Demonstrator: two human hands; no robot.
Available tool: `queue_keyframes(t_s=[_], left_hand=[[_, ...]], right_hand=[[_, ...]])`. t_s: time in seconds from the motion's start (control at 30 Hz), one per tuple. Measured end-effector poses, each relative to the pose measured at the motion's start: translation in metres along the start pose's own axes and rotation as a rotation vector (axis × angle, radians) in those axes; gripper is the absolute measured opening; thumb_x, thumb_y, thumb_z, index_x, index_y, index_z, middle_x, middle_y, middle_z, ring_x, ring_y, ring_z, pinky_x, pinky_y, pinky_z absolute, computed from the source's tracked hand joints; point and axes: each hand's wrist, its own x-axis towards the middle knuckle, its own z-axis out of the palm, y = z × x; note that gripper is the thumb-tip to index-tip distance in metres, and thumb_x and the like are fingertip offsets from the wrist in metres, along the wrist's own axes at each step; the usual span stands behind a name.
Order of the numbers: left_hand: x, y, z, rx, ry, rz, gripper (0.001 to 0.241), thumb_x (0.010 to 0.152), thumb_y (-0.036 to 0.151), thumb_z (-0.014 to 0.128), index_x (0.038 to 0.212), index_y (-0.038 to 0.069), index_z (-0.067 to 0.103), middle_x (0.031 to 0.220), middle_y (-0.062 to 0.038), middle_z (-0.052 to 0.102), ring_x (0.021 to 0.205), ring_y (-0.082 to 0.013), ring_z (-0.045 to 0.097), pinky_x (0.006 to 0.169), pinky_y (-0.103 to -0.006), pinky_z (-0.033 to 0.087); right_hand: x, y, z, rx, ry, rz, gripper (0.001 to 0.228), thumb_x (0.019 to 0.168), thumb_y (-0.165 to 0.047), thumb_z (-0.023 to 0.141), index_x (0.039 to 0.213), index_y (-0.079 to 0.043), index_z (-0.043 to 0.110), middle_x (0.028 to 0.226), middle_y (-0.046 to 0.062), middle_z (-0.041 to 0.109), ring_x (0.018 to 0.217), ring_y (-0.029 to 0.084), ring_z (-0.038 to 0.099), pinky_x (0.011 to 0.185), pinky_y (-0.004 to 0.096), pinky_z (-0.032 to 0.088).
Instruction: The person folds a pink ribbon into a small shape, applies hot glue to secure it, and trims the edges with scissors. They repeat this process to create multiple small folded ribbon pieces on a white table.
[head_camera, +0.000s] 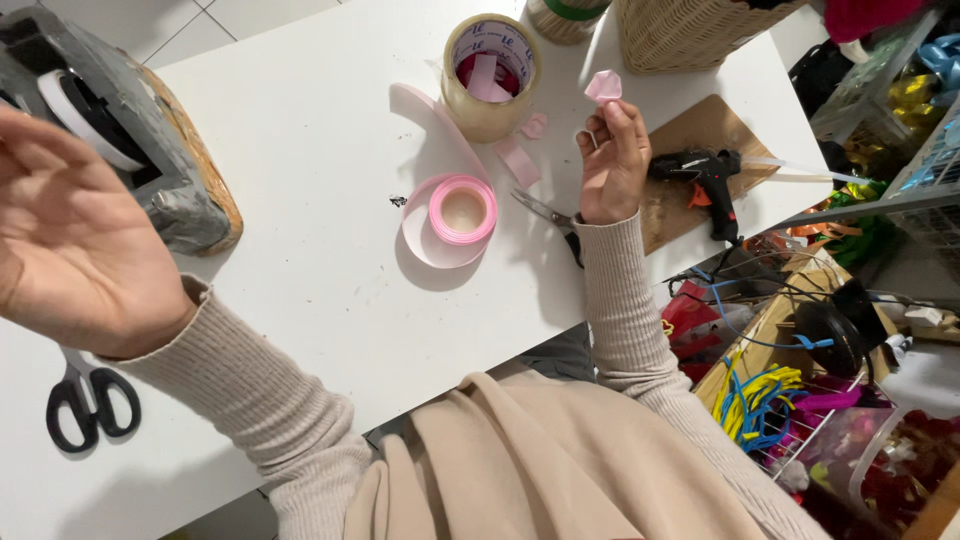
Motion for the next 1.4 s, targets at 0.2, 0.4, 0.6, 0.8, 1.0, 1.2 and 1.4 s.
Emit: queue_keyframes(t_s=[0.2, 0.4, 0.6, 0.8, 1.0, 1.2, 1.4], left_hand=[[0.003, -0.032, 0.033, 0.095, 0.087, -0.098, 0.02, 0.098, 0.031, 0.05, 0.116, 0.027, 0.059, 0.127, 0.014, 0.055, 0.135, -0.0055, 0.045, 0.131, -0.0241, 0.034], [0.002, -0.076, 0.101, 0.124, 0.084, -0.209, 0.005, 0.09, 0.008, 0.051, 0.087, 0.009, 0.048, 0.067, -0.001, 0.047, 0.038, -0.0078, 0.037, 0.027, -0.017, 0.021], [-0.003, -0.082, 0.143, 0.56, 0.099, -0.245, 0.019, 0.088, 0.021, 0.046, 0.075, 0.015, 0.033, 0.072, 0.001, 0.031, 0.071, -0.0095, 0.031, 0.066, -0.0228, 0.026], [-0.022, -0.053, 0.158, 0.325, -0.539, -0.309, 0.046, 0.099, 0.031, 0.041, 0.135, 0.016, 0.017, 0.135, -0.022, 0.038, 0.128, -0.0321, 0.043, 0.115, -0.0458, 0.039], [-0.056, -0.054, 0.189, -0.304, -0.724, -0.351, 0.047, 0.098, 0.042, 0.04, 0.133, 0.018, 0.02, 0.129, -0.024, 0.026, 0.128, -0.0374, 0.033, 0.11, -0.057, 0.038], [-0.068, -0.057, 0.189, -0.411, -0.679, -0.39, 0.046, 0.095, 0.046, 0.036, 0.13, 0.02, 0.02, 0.128, -0.019, 0.027, 0.122, -0.0323, 0.04, 0.107, -0.0507, 0.046], [-0.072, -0.061, 0.186, -0.483, -0.652, -0.469, 0.057, 0.089, 0.052, 0.039, 0.131, 0.019, 0.019, 0.127, -0.013, 0.028, 0.125, -0.0277, 0.04, 0.108, -0.0506, 0.046]], right_hand=[[-0.001, -0.001, 0.001, -0.013, 0.047, -0.01, 0.006, 0.072, -0.012, 0.066, 0.076, -0.011, 0.062, 0.07, 0.0, 0.059, 0.064, 0.01, 0.052, 0.057, 0.023, 0.041], [-0.002, 0.0, 0.001, -0.027, 0.052, -0.037, 0.006, 0.073, -0.012, 0.067, 0.076, -0.011, 0.062, 0.073, 0.001, 0.06, 0.065, 0.01, 0.052, 0.057, 0.023, 0.041], [-0.005, 0.0, 0.005, -0.062, 0.044, -0.065, 0.007, 0.072, -0.012, 0.068, 0.075, -0.01, 0.062, 0.069, 0.001, 0.059, 0.062, 0.01, 0.052, 0.056, 0.022, 0.041], [-0.005, 0.001, 0.005, -0.077, 0.049, -0.06, 0.006, 0.072, -0.012, 0.066, 0.075, -0.01, 0.061, 0.07, 0.001, 0.06, 0.062, 0.009, 0.052, 0.056, 0.022, 0.041], [-0.013, -0.003, 0.014, -0.118, 0.037, -0.041, 0.008, 0.072, -0.015, 0.067, 0.074, -0.01, 0.06, 0.067, 0.001, 0.057, 0.062, 0.01, 0.051, 0.057, 0.023, 0.041], [-0.012, -0.001, 0.01, -0.138, 0.012, -0.047, 0.007, 0.073, -0.015, 0.065, 0.075, -0.011, 0.059, 0.07, 0.0, 0.057, 0.064, 0.009, 0.051, 0.058, 0.023, 0.04], [-0.014, -0.001, 0.013, -0.158, -0.012, -0.065, 0.007, 0.073, -0.015, 0.066, 0.074, -0.011, 0.06, 0.072, 0.0, 0.057, 0.064, 0.01, 0.05, 0.057, 0.023, 0.04]])
